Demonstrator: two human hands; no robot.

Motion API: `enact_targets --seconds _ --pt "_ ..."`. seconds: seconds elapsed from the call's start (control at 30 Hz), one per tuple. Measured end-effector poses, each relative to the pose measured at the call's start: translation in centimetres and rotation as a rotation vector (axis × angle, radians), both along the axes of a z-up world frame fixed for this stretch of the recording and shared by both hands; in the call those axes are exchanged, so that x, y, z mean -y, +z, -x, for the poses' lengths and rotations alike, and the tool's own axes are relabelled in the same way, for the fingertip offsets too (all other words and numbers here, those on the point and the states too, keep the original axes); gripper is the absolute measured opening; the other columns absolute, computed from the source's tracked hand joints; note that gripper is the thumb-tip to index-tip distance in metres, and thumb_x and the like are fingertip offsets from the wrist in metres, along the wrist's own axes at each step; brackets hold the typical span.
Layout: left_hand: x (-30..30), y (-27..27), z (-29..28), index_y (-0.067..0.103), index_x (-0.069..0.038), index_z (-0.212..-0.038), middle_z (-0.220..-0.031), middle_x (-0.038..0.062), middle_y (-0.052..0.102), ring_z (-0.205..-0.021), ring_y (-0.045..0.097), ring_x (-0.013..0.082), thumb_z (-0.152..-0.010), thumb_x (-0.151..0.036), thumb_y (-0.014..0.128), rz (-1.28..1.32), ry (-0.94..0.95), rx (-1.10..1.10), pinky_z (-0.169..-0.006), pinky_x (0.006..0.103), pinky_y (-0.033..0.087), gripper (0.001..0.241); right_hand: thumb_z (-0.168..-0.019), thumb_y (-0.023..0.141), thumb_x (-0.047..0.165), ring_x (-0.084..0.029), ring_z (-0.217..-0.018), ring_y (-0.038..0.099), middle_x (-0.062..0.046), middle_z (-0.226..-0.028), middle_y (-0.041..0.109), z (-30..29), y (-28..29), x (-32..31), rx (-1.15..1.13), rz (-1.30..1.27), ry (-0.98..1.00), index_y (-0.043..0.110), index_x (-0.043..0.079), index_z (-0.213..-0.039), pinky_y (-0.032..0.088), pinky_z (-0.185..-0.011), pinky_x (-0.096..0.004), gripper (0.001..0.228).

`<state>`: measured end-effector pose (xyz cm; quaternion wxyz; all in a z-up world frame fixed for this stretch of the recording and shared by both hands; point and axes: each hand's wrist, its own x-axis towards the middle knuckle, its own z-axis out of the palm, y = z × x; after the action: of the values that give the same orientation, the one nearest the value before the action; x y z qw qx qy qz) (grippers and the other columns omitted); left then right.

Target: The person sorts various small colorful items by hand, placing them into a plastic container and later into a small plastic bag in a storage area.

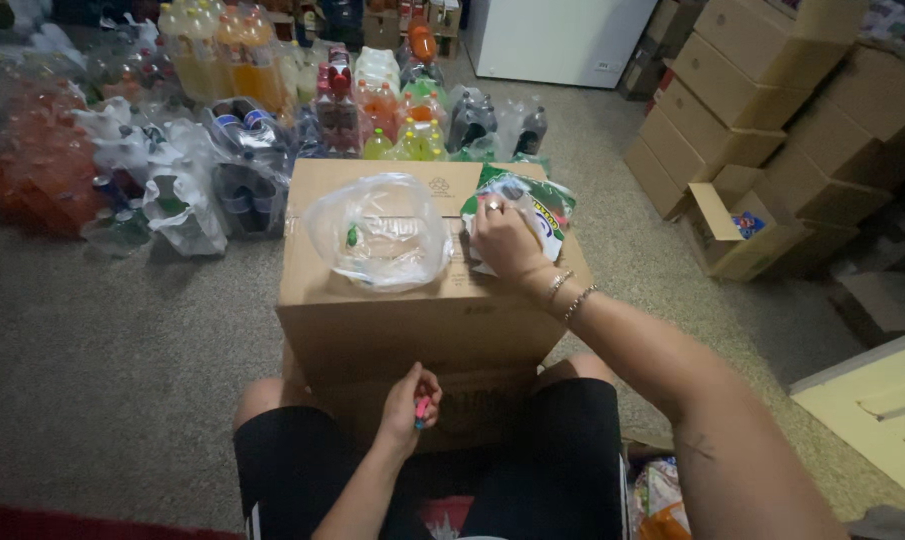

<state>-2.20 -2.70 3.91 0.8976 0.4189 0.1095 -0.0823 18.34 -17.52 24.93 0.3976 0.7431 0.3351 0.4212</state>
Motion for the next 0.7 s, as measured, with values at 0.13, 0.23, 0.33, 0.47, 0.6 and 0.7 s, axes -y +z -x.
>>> enact_targets --seconds 0.13,0.23,0.33,0.47,0.6,0.7 --pt "-0.4 0.0 0.0 0.062 -0.007 -0.091 -0.068 0.005 0.055 -0.044 0.044 0.0085 -0.108 -0.044 0.046 0.030 -0.008 -0.026 -0.040 0.0236 0.030 0.043 -0.104 0.049 0.018 -0.015 -0.063 0.060 -0.002 -0.069 0.064 -2.2 -2.3 -0.3 -0.163 0.016 -0.188 0.067 0.014 -0.076 0.056 -0.065 -0.031 0.034" --pt "-0.4 -0.7 -0.5 0.063 -0.006 -0.087 -0.066 0.009 0.054 -0.044 0.041 0.0105 -0.108 -0.041 0.050 0.143 0.054 -0.023 -0.040 0.0248 0.027 0.043 -0.103 0.060 0.018 -0.005 -0.057 0.063 -0.009 -0.097 0.081 1.9 -0.7 -0.6 -0.176 -0.131 -0.098 0.079 0.012 -0.102 0.043 -0.044 -0.018 0.020" --pt "-0.4 -1.1 -1.0 0.061 -0.003 -0.086 -0.067 0.012 0.054 -0.046 0.037 0.0119 -0.108 -0.031 0.050 0.204 0.079 0.010 -0.041 0.0256 0.024 0.038 -0.088 0.067 0.003 -0.022 -0.073 0.068 -0.010 -0.083 0.072 8.9 0.2 -0.7 -0.207 -0.421 0.101 0.068 0.007 -0.085 0.055 -0.059 -0.032 0.004" --pt "-0.2 -2.3 -1.6 0.062 -0.005 -0.098 -0.073 0.011 0.055 -0.048 0.041 0.0128 -0.110 -0.033 0.048 0.150 0.162 -0.042 -0.041 0.0231 0.034 0.034 -0.096 0.059 0.013 -0.024 -0.085 0.064 -0.005 -0.095 0.066 16.2 -4.6 0.0 -0.599 -0.572 0.241 0.069 0.012 -0.108 0.049 -0.069 -0.034 0.016" --pt "0.4 -4.7 -2.3 0.065 -0.005 -0.099 -0.075 0.013 0.059 -0.052 0.049 0.0133 -0.107 -0.029 0.055 0.130 0.222 -0.073 -0.043 0.0228 0.038 0.026 -0.093 0.066 0.020 -0.021 -0.098 0.066 0.003 -0.106 0.065 20.2 -11.4 -0.6 -1.085 -0.839 0.210 0.065 0.022 -0.105 0.058 -0.075 -0.033 0.012" --pt "0.6 -7.6 -3.6 0.070 -0.006 -0.099 -0.081 0.008 0.063 -0.059 0.055 0.0104 -0.104 -0.026 0.060 -0.033 0.260 -0.053 -0.048 0.0180 0.043 0.022 -0.093 0.070 0.023 -0.026 -0.099 0.068 -0.001 -0.107 0.064 21.5 -13.7 -1.3 -1.123 -0.923 0.261 0.065 0.021 -0.109 0.059 -0.076 -0.037 0.017"
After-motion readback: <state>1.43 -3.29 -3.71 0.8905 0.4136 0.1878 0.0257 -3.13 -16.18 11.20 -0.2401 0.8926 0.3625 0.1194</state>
